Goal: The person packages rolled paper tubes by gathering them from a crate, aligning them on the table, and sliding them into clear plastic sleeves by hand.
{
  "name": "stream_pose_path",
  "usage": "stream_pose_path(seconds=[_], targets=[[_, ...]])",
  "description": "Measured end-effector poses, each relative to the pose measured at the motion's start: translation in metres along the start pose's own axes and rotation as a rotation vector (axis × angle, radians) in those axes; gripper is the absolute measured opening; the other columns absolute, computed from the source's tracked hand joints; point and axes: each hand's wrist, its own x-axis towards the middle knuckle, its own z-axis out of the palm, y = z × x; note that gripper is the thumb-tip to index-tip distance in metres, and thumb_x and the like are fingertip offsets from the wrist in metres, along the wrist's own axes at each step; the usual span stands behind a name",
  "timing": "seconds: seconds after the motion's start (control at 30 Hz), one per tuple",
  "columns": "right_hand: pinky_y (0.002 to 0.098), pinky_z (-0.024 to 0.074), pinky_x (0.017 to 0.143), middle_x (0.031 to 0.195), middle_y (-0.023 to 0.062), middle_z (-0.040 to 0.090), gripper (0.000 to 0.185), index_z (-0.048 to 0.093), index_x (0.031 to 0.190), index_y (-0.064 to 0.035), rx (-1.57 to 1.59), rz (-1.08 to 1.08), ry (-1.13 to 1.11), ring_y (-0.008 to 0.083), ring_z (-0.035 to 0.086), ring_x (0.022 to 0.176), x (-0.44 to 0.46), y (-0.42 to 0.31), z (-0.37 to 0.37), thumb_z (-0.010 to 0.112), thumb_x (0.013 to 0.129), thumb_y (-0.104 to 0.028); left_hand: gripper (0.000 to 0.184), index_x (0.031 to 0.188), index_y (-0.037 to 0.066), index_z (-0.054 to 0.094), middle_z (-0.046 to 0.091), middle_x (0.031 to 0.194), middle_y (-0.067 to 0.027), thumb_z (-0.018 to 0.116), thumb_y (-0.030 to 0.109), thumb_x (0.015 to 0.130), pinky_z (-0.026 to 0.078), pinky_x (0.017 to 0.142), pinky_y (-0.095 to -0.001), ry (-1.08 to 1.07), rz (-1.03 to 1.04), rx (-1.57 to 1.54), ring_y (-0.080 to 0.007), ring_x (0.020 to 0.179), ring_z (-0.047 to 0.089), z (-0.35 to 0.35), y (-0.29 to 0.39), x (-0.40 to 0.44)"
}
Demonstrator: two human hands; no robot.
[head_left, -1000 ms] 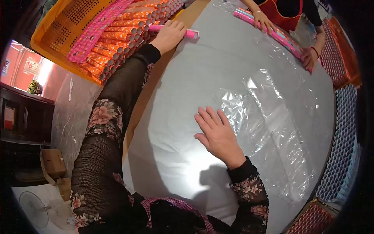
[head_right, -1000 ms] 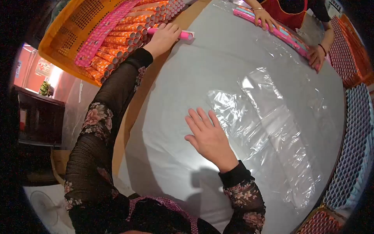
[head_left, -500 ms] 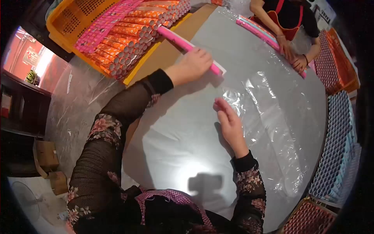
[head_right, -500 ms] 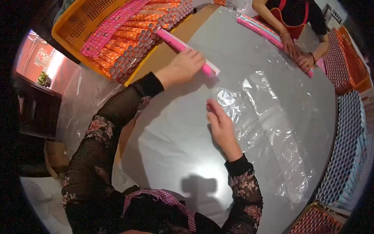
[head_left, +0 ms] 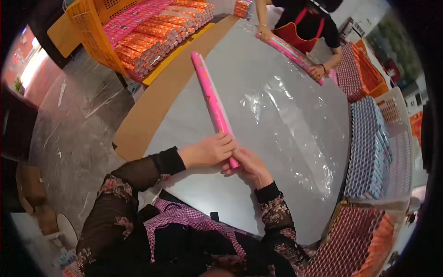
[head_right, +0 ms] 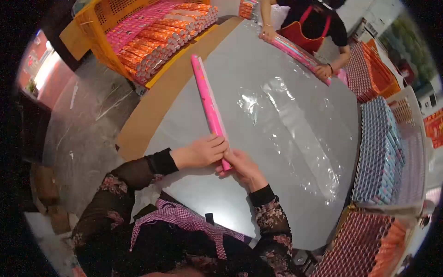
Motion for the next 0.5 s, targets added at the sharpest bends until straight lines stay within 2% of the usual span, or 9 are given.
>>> stream_pose_path(seconds=[0.03, 0.13, 0.2, 0.3, 0.33, 0.4, 0.43, 0.47, 0.5], targets=[[0.0358, 0.0592, 0.064, 0.082, 0.0133, 0.066, 0.033, 0.054, 0.110, 0.0025, -0.029, -0.019, -0.037, 0.0227, 0.068, 0.072, -0.008, 0.009, 0.006, 0.053, 0.100, -0.028, 0.031, 0.102, 0.001, 0.062, 0.060, 0.111, -0.0137, 0.060, 0.017, 0.075, 0.048, 0.092, -0.0389, -0.020, -0.018, -0.032, -0.0280, 0.107, 0.058, -0.002, 0.015, -0.006], [0.0281, 0.0552, 0.055, 0.073, 0.0056, 0.059, 0.022, 0.054, 0.103, -0.0018, -0.069, -0.067, -0.031, 0.0146, 0.061, 0.059, -0.038, 0.033, 0.033, 0.056, 0.097, -0.023, 0.029, 0.100, 0.000, 0.062, 0.059, 0.107, -0.0126, 0.059, 0.015, 0.075, 0.047, 0.091, -0.0381, 0.071, -0.092, -0.088, -0.0272, 0.106, 0.057, -0.009, 0.050, -0.015], [0.0257, 0.0523, 0.051, 0.069, 0.0022, 0.054, 0.016, 0.053, 0.097, -0.0038, -0.039, -0.104, 0.028, 0.0118, 0.056, 0.055, -0.045, 0.052, 0.045, 0.057, 0.093, -0.018, 0.032, 0.106, -0.001, 0.061, 0.059, 0.113, -0.0147, 0.059, 0.012, 0.077, 0.047, 0.094, -0.0410, 0.056, -0.085, -0.148, -0.0300, 0.110, 0.057, -0.011, 0.068, -0.025], [0.0266, 0.0446, 0.046, 0.064, 0.0051, 0.053, 0.014, 0.051, 0.089, -0.0026, 0.151, -0.165, 0.120, 0.0135, 0.053, 0.052, -0.067, 0.065, 0.065, 0.054, 0.092, -0.016, 0.037, 0.119, -0.004, 0.056, 0.058, 0.121, -0.0197, 0.059, 0.010, 0.085, 0.045, 0.096, -0.0420, 0.141, -0.431, -0.306, -0.0360, 0.114, 0.056, -0.012, 0.091, -0.034], [0.0266, 0.0446, 0.046, 0.064, 0.0051, 0.053, 0.014, 0.051, 0.089, -0.0026, 0.154, -0.177, 0.129, 0.0135, 0.053, 0.052, -0.071, 0.071, 0.069, 0.054, 0.092, -0.016, 0.037, 0.119, -0.004, 0.056, 0.058, 0.121, -0.0197, 0.059, 0.010, 0.085, 0.045, 0.096, -0.0420, 0.142, -0.416, -0.309, -0.0360, 0.114, 0.056, -0.009, 0.100, -0.037], [0.0259, 0.0437, 0.045, 0.063, 0.0046, 0.052, 0.012, 0.051, 0.089, -0.0025, 0.134, -0.187, 0.136, 0.0133, 0.053, 0.051, -0.081, 0.086, 0.077, 0.053, 0.091, -0.015, 0.038, 0.123, -0.006, 0.052, 0.060, 0.110, -0.0155, 0.059, 0.006, 0.088, 0.048, 0.091, -0.0390, 0.454, -0.879, -0.374, -0.0304, 0.101, 0.060, -0.009, 0.117, -0.043], [0.0246, 0.0438, 0.046, 0.067, 0.0042, 0.053, 0.012, 0.051, 0.090, -0.0023, 0.092, -0.188, 0.113, 0.0119, 0.053, 0.053, -0.089, 0.091, 0.081, 0.053, 0.091, -0.014, 0.036, 0.125, -0.004, 0.050, 0.063, 0.102, -0.0122, 0.056, 0.012, 0.093, 0.049, 0.087, -0.0362, 0.469, -1.031, -0.613, -0.0267, 0.093, 0.062, -0.011, 0.121, -0.045], [0.0246, 0.0438, 0.046, 0.067, 0.0042, 0.053, 0.012, 0.051, 0.090, -0.0023, 0.103, -0.192, 0.117, 0.0119, 0.053, 0.053, -0.095, 0.098, 0.087, 0.053, 0.091, -0.014, 0.036, 0.125, -0.004, 0.050, 0.063, 0.102, -0.0122, 0.056, 0.012, 0.093, 0.049, 0.087, -0.0362, 0.458, -1.026, -0.616, -0.0267, 0.093, 0.062, -0.015, 0.124, -0.047], [0.0244, 0.0439, 0.047, 0.069, 0.0036, 0.053, 0.011, 0.051, 0.091, -0.0023, 0.095, -0.207, 0.128, 0.0112, 0.054, 0.054, -0.100, 0.107, 0.094, 0.054, 0.090, -0.013, 0.034, 0.123, -0.003, 0.051, 0.063, 0.097, -0.0105, 0.055, 0.016, 0.095, 0.050, 0.086, -0.0360, 0.440, -1.233, -1.093, -0.0253, 0.090, 0.063, -0.029, 0.126, -0.040]])
